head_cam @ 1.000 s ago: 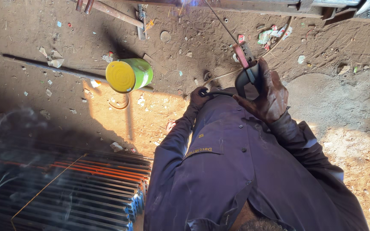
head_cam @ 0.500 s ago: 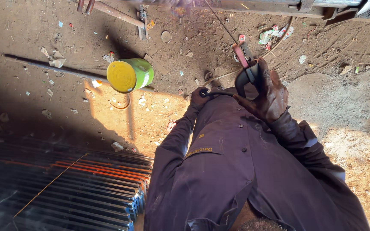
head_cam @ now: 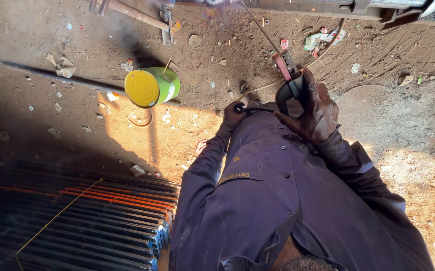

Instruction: The person welds a metal pipe using a handheld welding torch, producing bright sparks and smoke. They repeatedly reposition the pipe and torch to weld different sections along its length.

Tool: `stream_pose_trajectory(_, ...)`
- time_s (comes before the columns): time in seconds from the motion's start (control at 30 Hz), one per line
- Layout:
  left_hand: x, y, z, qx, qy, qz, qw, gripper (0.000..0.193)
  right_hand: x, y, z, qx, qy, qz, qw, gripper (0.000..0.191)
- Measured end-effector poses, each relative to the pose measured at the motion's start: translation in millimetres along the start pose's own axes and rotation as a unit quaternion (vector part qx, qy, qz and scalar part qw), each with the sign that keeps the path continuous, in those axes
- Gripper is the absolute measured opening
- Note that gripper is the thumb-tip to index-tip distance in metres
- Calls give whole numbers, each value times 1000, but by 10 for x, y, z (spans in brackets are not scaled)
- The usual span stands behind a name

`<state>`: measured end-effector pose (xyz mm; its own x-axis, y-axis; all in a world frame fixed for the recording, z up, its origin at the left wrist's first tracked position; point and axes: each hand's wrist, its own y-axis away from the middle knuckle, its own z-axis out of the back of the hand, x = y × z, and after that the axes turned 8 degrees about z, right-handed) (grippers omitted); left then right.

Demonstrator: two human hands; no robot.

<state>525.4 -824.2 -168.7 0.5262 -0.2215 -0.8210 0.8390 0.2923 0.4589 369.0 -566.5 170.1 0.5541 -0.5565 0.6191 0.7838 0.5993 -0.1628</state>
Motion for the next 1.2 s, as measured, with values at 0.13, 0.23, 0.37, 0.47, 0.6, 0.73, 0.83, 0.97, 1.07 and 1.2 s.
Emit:
stream_pose_trajectory(0.13, 1, 2, -1, 2, 4, 11, 1000, 51, -7, 3, -3, 3, 0, 3, 1000, 118)
stream_pose_trajectory(0.23, -2, -4, -5, 0, 10, 4, 1000, 51, -11, 4, -10, 12, -9, -15, 1000, 118)
stream_pose_trajectory(0.37, -7, -11, -1, 10, 28, 12, 999, 53, -13, 5, -3, 18, -4, -5, 1000, 119)
stream_pose_trajectory(0.47, -11, -21, 10, 10, 24, 14, 1000, 52, -3, -16, -13, 26, 0, -53, 998, 118)
stream_pose_trajectory(0.6, -15, -36, 16, 3, 5, 8, 1000, 53, -10, -43, -2, 14, -9, -26, 1000, 118)
stream_pose_trajectory(0.73, -14, -40, 12, 0, 15, 0, 1000, 53, -6, -29, -6, 25, -15, -46, 999, 118)
stream_pose_trajectory(0.83, -14, -36, 3, 4, 25, 10, 1000, 51, -20, -17, -21, 8, -15, -28, 999, 118)
stream_pose_trajectory(0.97, -15, -36, -2, 14, 47, 20, 999, 51, -46, -13, -35, 4, -14, -12, 1000, 118)
stream_pose_trajectory(1.07, -13, -41, 11, 13, 30, 10, 999, 50, -51, -19, -31, 11, -15, -15, 1000, 120)
stream_pose_trajectory(1.2, -11, -47, 29, 11, 23, -9, 1000, 50, -44, -27, -27, 16, 3, -23, 1000, 120)
